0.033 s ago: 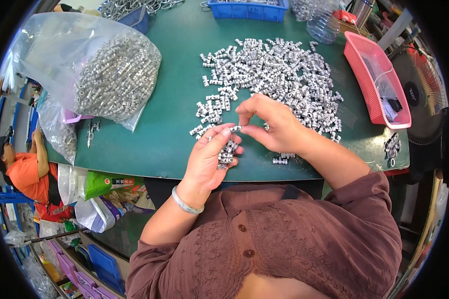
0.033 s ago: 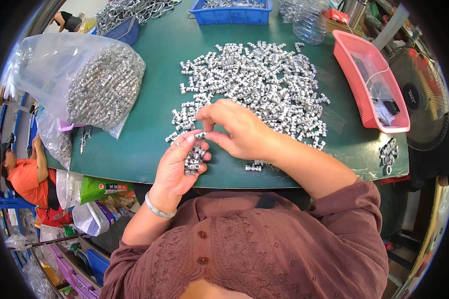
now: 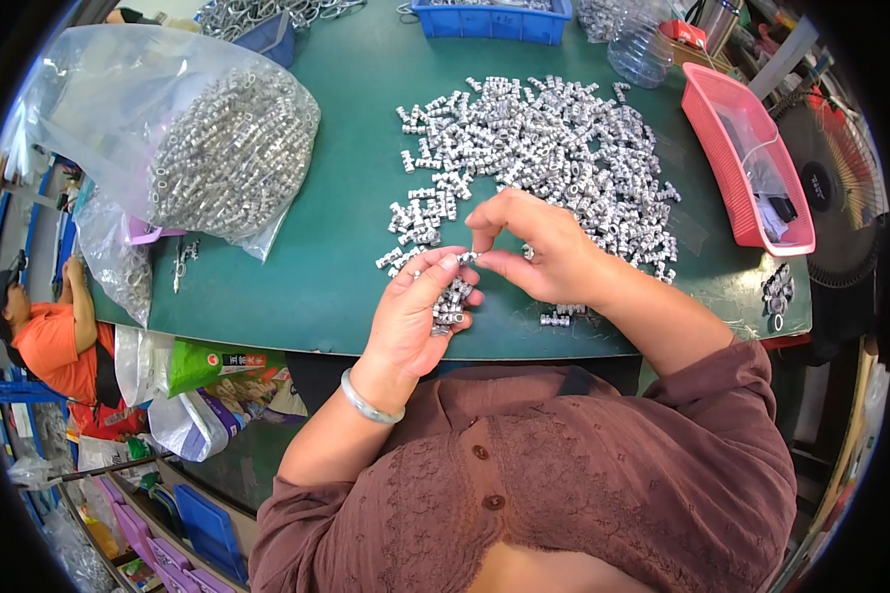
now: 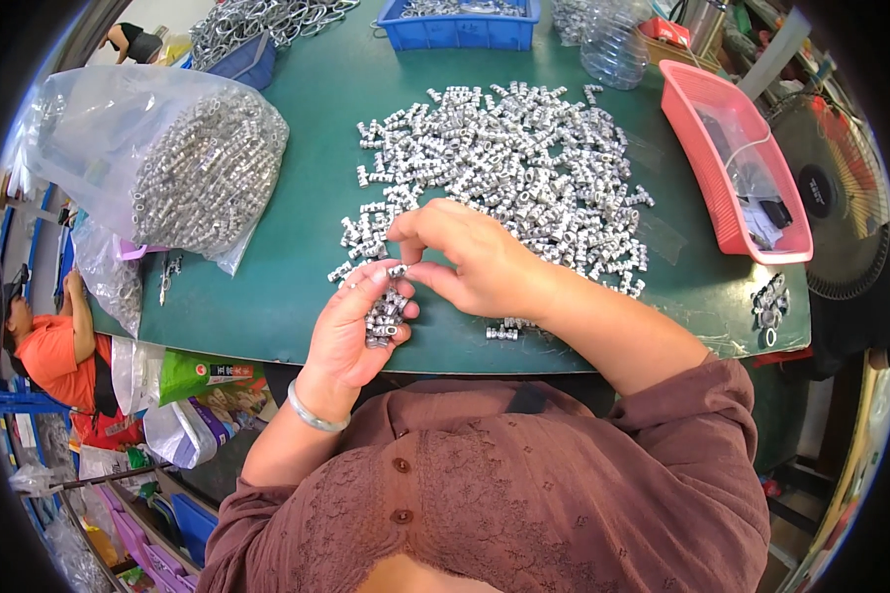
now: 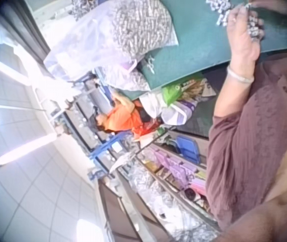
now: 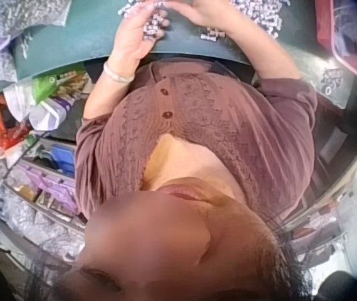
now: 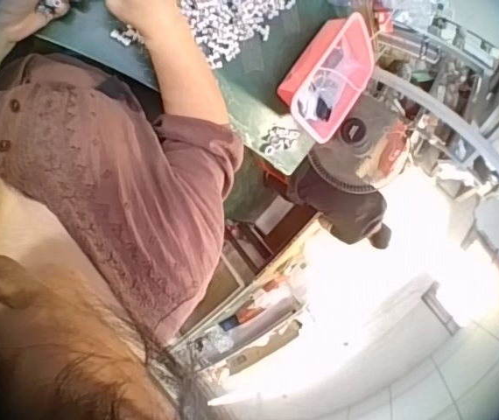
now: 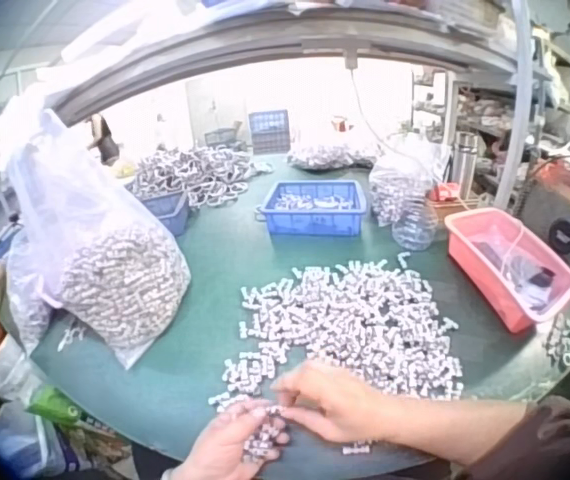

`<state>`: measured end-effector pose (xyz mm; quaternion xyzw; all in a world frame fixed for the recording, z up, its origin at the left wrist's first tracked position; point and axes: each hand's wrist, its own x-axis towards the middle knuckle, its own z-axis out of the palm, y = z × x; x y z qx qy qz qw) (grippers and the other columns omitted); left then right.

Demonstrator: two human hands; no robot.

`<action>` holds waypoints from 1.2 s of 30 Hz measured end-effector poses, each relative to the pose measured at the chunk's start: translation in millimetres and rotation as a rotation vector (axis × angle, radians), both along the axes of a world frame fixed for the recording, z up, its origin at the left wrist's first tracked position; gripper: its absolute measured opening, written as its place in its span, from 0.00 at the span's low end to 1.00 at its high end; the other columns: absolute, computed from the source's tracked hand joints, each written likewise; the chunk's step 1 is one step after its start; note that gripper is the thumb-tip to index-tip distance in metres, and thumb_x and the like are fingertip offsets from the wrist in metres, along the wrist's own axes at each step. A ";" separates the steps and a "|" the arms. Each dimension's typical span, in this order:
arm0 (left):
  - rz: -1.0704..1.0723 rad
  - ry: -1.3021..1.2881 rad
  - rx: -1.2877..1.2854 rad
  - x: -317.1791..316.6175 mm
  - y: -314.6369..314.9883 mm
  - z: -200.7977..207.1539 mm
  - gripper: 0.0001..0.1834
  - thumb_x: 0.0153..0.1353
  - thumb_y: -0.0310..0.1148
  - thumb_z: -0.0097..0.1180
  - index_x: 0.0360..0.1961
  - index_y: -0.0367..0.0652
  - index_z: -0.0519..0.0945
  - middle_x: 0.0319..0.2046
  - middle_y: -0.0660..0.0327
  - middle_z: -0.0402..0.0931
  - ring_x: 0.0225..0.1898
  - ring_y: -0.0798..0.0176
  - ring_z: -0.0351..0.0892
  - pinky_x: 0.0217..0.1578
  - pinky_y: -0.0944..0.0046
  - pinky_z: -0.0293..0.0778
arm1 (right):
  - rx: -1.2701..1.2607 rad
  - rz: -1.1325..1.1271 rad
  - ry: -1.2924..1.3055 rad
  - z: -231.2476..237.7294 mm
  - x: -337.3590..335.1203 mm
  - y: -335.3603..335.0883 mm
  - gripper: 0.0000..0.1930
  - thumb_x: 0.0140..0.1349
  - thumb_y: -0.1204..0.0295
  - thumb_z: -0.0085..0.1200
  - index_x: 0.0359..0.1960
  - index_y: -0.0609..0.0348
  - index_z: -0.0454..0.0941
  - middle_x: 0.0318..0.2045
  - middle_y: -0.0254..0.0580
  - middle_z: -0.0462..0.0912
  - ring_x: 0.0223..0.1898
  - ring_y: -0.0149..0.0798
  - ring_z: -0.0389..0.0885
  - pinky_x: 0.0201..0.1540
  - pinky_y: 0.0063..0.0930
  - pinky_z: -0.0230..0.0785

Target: The person assembles small metal components by linking the pieces together into chains by hand.

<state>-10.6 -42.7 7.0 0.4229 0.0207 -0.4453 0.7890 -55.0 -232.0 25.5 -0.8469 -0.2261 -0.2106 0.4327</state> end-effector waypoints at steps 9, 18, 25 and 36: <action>0.016 0.150 -0.100 4.2 6.6 -1.7 0.08 0.62 0.36 0.51 0.40 0.46 0.74 0.30 0.61 0.74 0.30 0.61 0.74 0.21 0.70 0.69 | 0.133 -0.020 0.052 -7.1 1.6 -10.9 0.13 0.51 0.82 0.54 0.40 0.62 0.74 0.32 0.41 0.77 0.36 0.40 0.77 0.40 0.30 0.69; 0.028 0.105 -0.143 11.8 10.6 10.8 0.08 0.62 0.35 0.51 0.40 0.44 0.73 0.31 0.61 0.75 0.29 0.63 0.75 0.23 0.69 0.69 | -0.015 0.015 0.035 -5.7 2.9 -11.3 0.08 0.50 0.80 0.55 0.34 0.60 0.75 0.31 0.41 0.77 0.34 0.45 0.75 0.38 0.33 0.68; 0.073 0.004 -0.130 19.2 19.2 21.6 0.08 0.61 0.34 0.52 0.39 0.44 0.73 0.32 0.60 0.73 0.31 0.61 0.73 0.22 0.69 0.68 | -0.082 0.030 0.005 -3.1 5.1 -10.9 0.07 0.49 0.80 0.56 0.32 0.61 0.75 0.29 0.42 0.77 0.33 0.47 0.74 0.36 0.34 0.67; 0.488 -0.318 -0.035 114.5 105.1 140.5 0.07 0.60 0.35 0.52 0.36 0.46 0.72 0.30 0.62 0.72 0.27 0.65 0.73 0.15 0.76 0.65 | -0.098 -0.004 0.019 -3.4 -2.8 -11.9 0.06 0.48 0.80 0.56 0.29 0.60 0.76 0.27 0.41 0.77 0.30 0.47 0.74 0.33 0.34 0.68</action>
